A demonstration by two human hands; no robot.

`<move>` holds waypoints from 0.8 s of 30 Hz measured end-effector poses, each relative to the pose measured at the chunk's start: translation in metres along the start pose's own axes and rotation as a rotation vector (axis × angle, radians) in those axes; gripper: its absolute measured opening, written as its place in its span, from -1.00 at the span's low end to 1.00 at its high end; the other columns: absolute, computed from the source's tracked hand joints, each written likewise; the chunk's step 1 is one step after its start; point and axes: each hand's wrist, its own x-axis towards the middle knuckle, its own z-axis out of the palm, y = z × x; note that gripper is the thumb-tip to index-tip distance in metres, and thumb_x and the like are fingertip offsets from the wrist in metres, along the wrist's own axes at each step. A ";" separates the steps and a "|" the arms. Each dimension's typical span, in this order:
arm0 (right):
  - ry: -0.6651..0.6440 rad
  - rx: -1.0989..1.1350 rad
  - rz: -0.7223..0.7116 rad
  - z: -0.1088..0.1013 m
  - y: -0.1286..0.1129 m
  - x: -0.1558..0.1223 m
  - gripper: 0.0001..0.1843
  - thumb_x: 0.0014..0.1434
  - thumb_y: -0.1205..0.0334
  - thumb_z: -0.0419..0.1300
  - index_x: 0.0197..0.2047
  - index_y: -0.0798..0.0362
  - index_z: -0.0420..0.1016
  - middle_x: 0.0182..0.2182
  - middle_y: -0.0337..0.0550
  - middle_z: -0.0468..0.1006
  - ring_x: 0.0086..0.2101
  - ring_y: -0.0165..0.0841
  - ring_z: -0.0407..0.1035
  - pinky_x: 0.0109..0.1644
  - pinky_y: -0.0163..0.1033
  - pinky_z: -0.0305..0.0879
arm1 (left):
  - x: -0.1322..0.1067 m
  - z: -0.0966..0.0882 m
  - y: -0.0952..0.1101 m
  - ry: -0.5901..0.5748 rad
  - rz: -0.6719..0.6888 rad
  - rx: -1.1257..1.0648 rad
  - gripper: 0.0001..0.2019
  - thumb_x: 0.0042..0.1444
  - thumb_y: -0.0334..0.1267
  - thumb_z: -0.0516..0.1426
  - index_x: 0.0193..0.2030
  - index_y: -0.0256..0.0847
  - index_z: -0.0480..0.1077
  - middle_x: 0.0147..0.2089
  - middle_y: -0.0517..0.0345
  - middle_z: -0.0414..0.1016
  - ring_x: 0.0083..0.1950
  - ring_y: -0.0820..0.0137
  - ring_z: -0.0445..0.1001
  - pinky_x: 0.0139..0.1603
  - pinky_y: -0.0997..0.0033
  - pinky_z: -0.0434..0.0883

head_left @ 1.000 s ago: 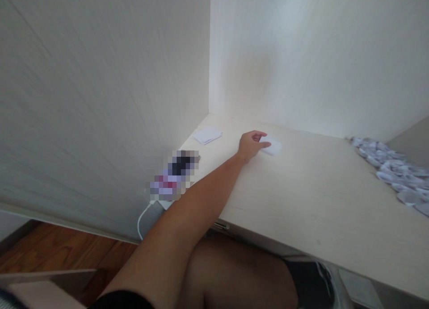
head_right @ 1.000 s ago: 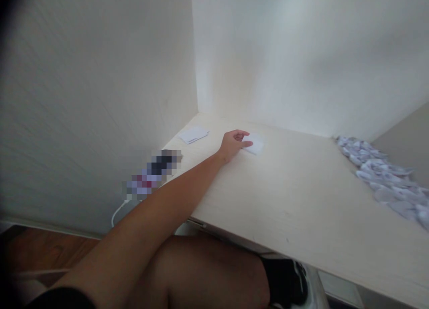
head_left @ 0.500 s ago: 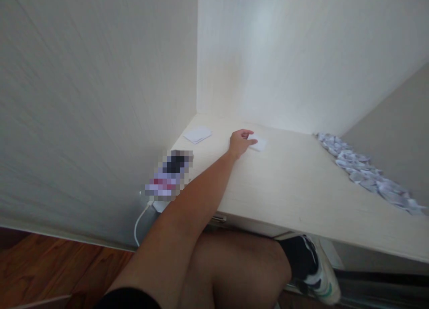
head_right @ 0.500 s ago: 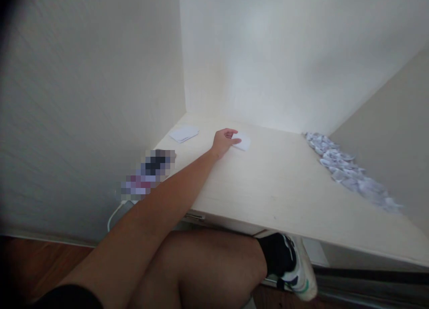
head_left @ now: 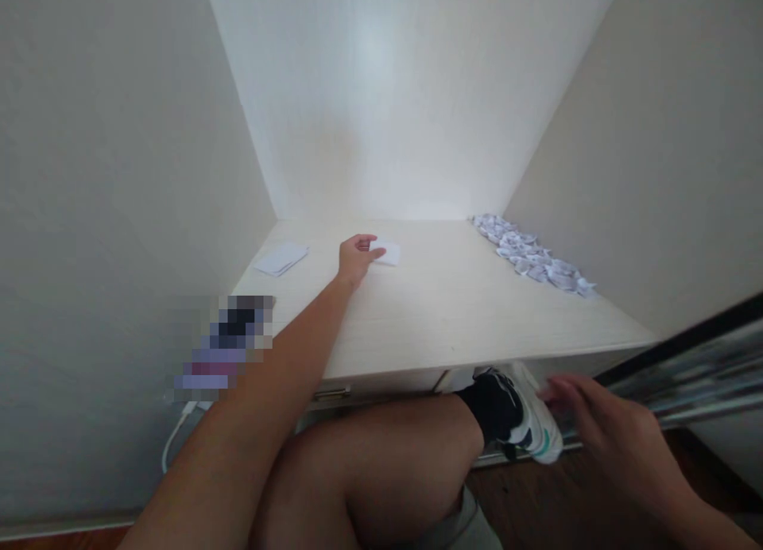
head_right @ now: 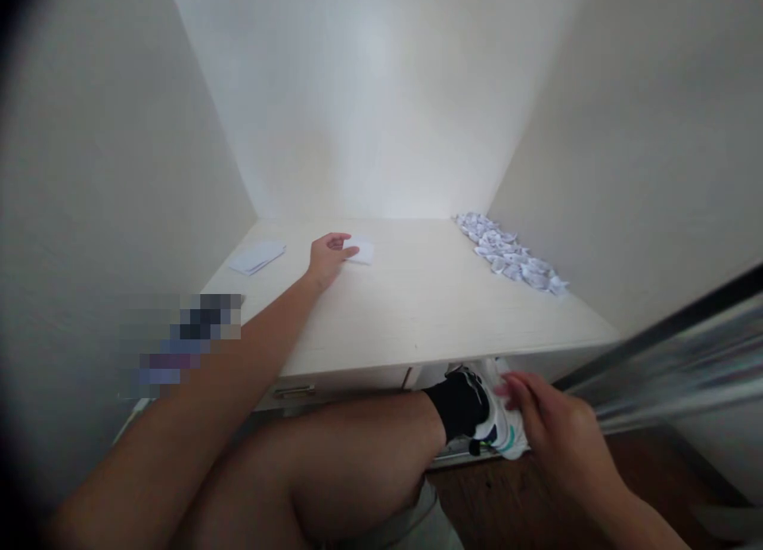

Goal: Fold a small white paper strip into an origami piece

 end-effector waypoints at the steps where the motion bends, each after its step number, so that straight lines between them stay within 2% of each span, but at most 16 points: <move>1: -0.023 0.175 0.007 0.008 -0.002 0.019 -0.57 0.50 -0.12 0.07 -0.04 0.02 0.60 -0.34 -0.10 0.70 -0.35 -0.23 0.64 -0.22 -0.12 0.61 | -0.002 0.003 0.002 -0.001 0.000 -0.009 -0.61 0.40 -0.10 0.26 0.27 -0.22 0.45 0.25 -0.09 0.52 0.15 0.14 0.59 0.13 -0.02 0.61; 2: -0.049 0.366 0.035 0.018 -0.007 0.041 -0.61 0.47 -0.08 0.13 0.09 0.02 0.57 -0.24 -0.04 0.74 -0.25 -0.19 0.67 -0.08 -0.03 0.64 | -0.005 0.006 0.003 -0.003 0.001 -0.021 -0.62 0.41 -0.10 0.26 0.26 -0.22 0.46 0.24 -0.08 0.53 0.13 0.15 0.59 0.11 -0.01 0.62; 4: -0.042 0.764 0.109 0.045 -0.020 0.092 -0.53 0.28 -0.09 0.34 0.13 0.02 0.54 -0.02 0.09 0.72 -0.17 -0.15 0.66 -0.05 0.05 0.64 | -0.011 0.015 0.007 -0.002 0.014 -0.050 -0.68 0.40 -0.12 0.27 0.18 -0.25 0.49 0.15 -0.04 0.57 0.06 0.20 0.61 0.06 0.05 0.63; 6: -0.063 0.865 0.124 0.077 -0.032 0.141 -0.44 0.12 -0.11 0.46 0.07 0.04 0.54 0.03 0.11 0.69 -0.11 -0.14 0.64 -0.01 0.06 0.64 | -0.021 0.024 0.012 0.013 0.041 -0.084 -0.73 0.26 -0.20 0.38 0.00 -0.28 0.53 -0.03 0.04 0.61 -0.06 0.27 0.61 -0.01 0.16 0.61; 7: -0.070 0.905 0.132 0.094 -0.038 0.162 -0.40 0.08 -0.13 0.48 0.06 0.04 0.53 0.05 0.13 0.68 -0.07 -0.13 0.62 -0.01 0.06 0.64 | -0.027 0.027 0.014 0.024 0.057 -0.102 -0.70 0.10 -0.26 0.47 -0.10 -0.29 0.54 -0.14 0.09 0.62 -0.11 0.31 0.60 -0.03 0.22 0.59; 8: -0.089 0.950 0.136 0.110 -0.043 0.180 -0.37 0.08 -0.16 0.47 0.08 0.04 0.52 0.08 0.14 0.65 -0.04 -0.14 0.61 -0.01 0.04 0.65 | -0.035 0.029 0.017 0.035 0.070 -0.118 -0.63 -0.06 -0.30 0.53 -0.15 -0.28 0.54 -0.23 0.14 0.61 -0.17 0.33 0.59 -0.07 0.26 0.56; 10: -0.165 1.042 0.126 0.137 -0.052 0.202 -0.37 0.14 -0.22 0.41 0.11 0.02 0.51 0.05 0.07 0.66 -0.06 -0.20 0.61 -0.03 -0.01 0.65 | -0.052 0.029 0.023 0.042 0.091 -0.138 -0.56 -0.21 -0.28 0.55 -0.18 -0.25 0.55 -0.28 0.15 0.62 -0.23 0.34 0.59 -0.13 0.28 0.55; 12: -0.256 1.112 0.080 0.153 -0.060 0.211 -0.37 0.09 -0.20 0.46 0.08 0.02 0.54 -0.16 -0.09 0.67 -0.18 -0.27 0.60 -0.06 -0.06 0.65 | -0.069 0.025 0.027 0.062 0.103 -0.132 -0.56 -0.25 -0.26 0.55 -0.20 -0.23 0.57 -0.30 0.15 0.63 -0.26 0.34 0.59 -0.17 0.29 0.54; 15: -0.350 1.161 0.015 0.159 -0.068 0.212 -0.45 0.03 -0.04 0.52 0.01 0.05 0.58 -0.41 -0.28 0.59 -0.37 -0.37 0.51 -0.17 -0.19 0.56 | -0.088 0.016 0.029 0.120 0.102 -0.093 -0.60 -0.25 -0.28 0.54 -0.25 -0.21 0.57 -0.33 0.17 0.62 -0.29 0.37 0.58 -0.22 0.33 0.52; 20: -0.402 1.172 0.005 0.154 -0.066 0.214 -0.55 0.10 0.14 0.47 0.03 0.08 0.56 -0.39 -0.27 0.63 -0.39 -0.40 0.50 -0.22 -0.24 0.46 | -0.097 0.007 0.027 0.147 0.054 -0.031 -0.59 -0.29 -0.33 0.57 -0.26 -0.20 0.60 -0.37 0.22 0.60 -0.34 0.43 0.54 -0.28 0.41 0.50; 24: -0.457 1.159 0.059 0.153 -0.060 0.215 -0.54 0.10 0.17 0.45 0.05 0.10 0.54 -0.38 -0.24 0.66 -0.39 -0.38 0.52 -0.24 -0.24 0.44 | -0.100 0.006 0.031 0.115 -0.017 -0.074 -0.67 -0.13 -0.29 0.54 -0.18 -0.17 0.66 -0.35 0.22 0.63 -0.34 0.49 0.55 -0.27 0.49 0.48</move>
